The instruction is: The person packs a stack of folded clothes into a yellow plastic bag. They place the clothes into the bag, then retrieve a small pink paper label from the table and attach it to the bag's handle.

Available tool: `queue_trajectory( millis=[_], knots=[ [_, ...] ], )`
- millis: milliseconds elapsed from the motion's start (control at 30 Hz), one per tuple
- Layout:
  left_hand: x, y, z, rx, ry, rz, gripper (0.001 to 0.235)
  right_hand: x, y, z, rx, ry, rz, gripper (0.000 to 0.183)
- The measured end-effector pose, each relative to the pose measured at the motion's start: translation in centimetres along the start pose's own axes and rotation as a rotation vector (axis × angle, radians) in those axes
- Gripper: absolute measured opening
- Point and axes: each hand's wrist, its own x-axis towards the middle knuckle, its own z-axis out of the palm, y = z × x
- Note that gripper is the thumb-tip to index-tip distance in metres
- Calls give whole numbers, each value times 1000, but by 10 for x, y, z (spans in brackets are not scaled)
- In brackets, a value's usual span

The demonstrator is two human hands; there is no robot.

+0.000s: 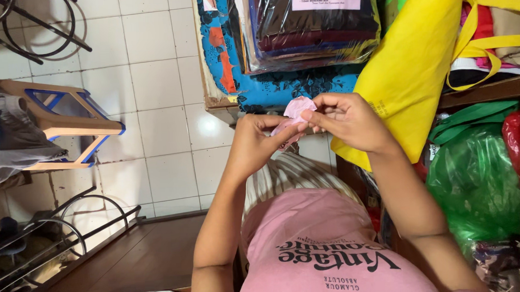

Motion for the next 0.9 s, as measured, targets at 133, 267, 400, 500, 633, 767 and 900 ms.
queue_trajectory(
  millis=[133,267,400,500,633,767,900],
  knots=[
    [0,-4,1,-29,18,-12,19,0,8,0,17,26,8,16],
    [0,-6,5,-54,37,-4,19,-1,11,3,47,53,-19,16],
    [1,-6,7,-75,62,-25,19,-3,12,4,70,71,-42,15],
    [1,-4,8,-83,61,-15,19,-4,13,5,93,83,-56,14],
    [1,-3,9,-82,75,-8,19,-5,16,7,144,116,-75,13],
    [0,-5,10,-100,75,-4,18,-7,19,9,160,138,-83,12],
    [0,-6,16,-139,120,-5,17,-6,22,12,214,157,-104,11]
  ],
)
